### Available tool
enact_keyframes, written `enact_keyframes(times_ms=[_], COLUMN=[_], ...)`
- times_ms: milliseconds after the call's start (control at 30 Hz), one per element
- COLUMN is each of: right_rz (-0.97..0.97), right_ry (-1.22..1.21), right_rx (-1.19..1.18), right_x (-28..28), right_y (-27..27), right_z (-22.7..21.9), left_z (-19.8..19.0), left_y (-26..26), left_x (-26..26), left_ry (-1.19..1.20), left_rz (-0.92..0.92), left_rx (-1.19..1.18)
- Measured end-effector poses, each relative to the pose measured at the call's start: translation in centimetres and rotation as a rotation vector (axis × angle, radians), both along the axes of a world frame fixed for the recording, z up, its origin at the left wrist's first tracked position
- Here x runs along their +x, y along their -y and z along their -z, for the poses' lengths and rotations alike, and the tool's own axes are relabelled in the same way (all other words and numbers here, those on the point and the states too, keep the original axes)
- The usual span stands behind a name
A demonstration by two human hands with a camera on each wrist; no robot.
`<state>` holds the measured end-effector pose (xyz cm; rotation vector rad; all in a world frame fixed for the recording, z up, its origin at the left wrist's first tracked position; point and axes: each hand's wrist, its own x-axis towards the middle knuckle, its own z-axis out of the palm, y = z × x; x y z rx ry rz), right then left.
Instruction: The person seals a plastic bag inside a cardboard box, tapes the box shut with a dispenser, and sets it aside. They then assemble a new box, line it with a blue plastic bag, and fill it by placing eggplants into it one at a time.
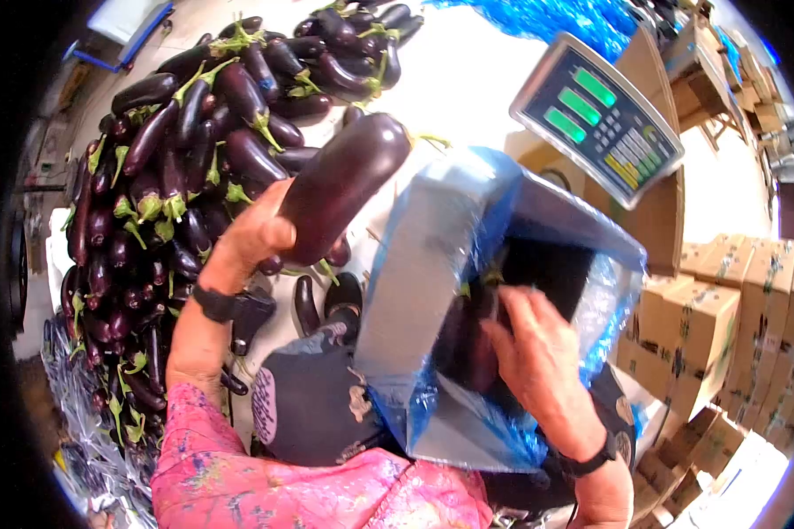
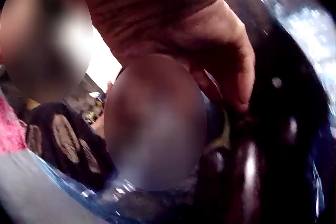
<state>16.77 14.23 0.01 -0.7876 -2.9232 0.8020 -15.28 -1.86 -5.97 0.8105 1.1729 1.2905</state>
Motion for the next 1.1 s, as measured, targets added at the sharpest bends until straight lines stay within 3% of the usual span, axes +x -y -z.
enact_keyframes(times_ms=[100, 167, 233, 300, 333, 367, 433, 500, 533, 633, 667, 700, 767, 833, 933, 967, 1033, 1100], right_rz=[-0.081, -0.216, -0.349, -0.203, -0.007, 0.090, 0.251, 0.460, 0.530, 0.567, 0.464, 0.365, 0.362, 0.343, 0.310, 0.304, 0.290, 0.257], right_ry=[-0.306, -0.152, -0.007, 0.295, 0.401, 0.307, 0.269, 0.243, 0.237, 0.131, 0.060, 0.029, 0.159, 0.125, 0.209, 0.235, 0.207, 0.213], right_rx=[0.223, 0.175, -0.006, -0.344, -0.593, -0.632, -0.477, -0.632, -0.622, -0.579, -0.628, -0.521, -0.382, -0.233, -0.060, -0.058, -0.060, -0.086], right_x=[-1.6, -2.0, -2.0, -0.9, -0.9, 0.4, 1.6, 1.8, 1.9, 0.0, -0.5, -0.8, -0.8, -1.1, -0.9, -0.9, -0.7, -0.9], right_y=[1.3, 1.3, 1.1, 0.7, 0.6, 0.9, 2.0, 1.9, 1.8, 1.5, 1.0, 0.7, 0.9, 2.1, 3.4, 3.5, 3.5, 3.0], right_z=[-9.2, -11.2, -11.2, -8.5, -8.0, -6.7, -5.5, -4.6, -3.4, 0.6, 3.1, 6.4, 11.2, 11.6, 11.7, 11.6, 11.6, 11.0], left_z=[-3.4, -5.7, -6.8, -7.0, -6.3, -6.0, -4.1, -2.1, -0.8, 4.8, 6.9, 9.1, 13.8, 16.8, 21.4, 22.2, 23.4, 24.2], left_y=[-1.2, -3.1, -4.7, -6.0, -6.6, -6.9, -6.7, -5.4, -4.9, -3.2, -2.7, -2.1, -0.8, -0.2, -0.9, -1.7, -3.5, -6.2], left_x=[1.6, 4.0, 6.6, 8.0, 8.3, 8.0, 6.9, 5.9, 5.1, 3.5, 3.0, 2.5, 1.5, 1.5, 0.5, -0.3, -0.8, -2.6], left_ry=[-0.450, -0.597, -0.703, -0.768, -0.708, -0.761, -0.826, -0.426, -0.399, -0.270, -0.251, -0.235, -0.289, -0.419, -0.867, -0.904, -1.187, -1.397], left_rz=[0.292, 0.484, 0.525, 0.471, 0.403, 0.323, 0.119, -0.033, -0.092, -0.279, -0.321, -0.367, -0.365, -0.393, -0.433, -0.363, -0.456, -0.408], left_rx=[0.120, 0.347, 0.494, 0.612, 0.636, 0.599, 0.412, 0.091, 0.014, -0.135, -0.180, -0.227, -0.304, -0.416, -0.364, -0.466, -0.283, -0.212])
